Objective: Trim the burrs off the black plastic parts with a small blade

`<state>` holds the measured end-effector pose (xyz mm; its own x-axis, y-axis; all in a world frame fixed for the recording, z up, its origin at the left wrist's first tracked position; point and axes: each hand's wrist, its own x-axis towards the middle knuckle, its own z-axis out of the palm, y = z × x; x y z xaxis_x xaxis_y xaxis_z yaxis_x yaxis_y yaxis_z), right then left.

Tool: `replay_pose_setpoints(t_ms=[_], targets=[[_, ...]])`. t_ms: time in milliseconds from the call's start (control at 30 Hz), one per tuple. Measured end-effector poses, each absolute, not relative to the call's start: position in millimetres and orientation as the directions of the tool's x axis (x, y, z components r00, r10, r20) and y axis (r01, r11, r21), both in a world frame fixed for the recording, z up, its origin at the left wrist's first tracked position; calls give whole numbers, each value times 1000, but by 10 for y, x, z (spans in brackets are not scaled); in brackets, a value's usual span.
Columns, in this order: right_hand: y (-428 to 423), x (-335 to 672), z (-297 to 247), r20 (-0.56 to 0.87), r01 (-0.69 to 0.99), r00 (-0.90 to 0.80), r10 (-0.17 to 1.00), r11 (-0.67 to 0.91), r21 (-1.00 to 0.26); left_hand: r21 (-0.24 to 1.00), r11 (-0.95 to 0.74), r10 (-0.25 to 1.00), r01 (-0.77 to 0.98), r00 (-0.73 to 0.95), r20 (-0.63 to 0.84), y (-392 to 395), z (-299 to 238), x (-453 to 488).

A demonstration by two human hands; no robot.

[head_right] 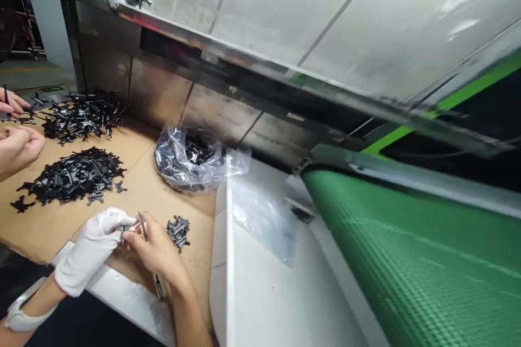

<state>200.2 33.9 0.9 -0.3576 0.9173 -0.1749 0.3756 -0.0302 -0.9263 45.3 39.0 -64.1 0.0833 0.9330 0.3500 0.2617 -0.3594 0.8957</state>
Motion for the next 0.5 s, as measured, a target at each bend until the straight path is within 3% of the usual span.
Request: replay_pose_setpoints(t_ms=[200,500], targets=[[371,1925,-31,-177,200,-327,928,-115,-973,922,-145,988,360,4,153,327,-765,277],[261,1811,-29,-151,187,-266,952,-103,-977,929,-136,991,345,60,123,415,-987,77]])
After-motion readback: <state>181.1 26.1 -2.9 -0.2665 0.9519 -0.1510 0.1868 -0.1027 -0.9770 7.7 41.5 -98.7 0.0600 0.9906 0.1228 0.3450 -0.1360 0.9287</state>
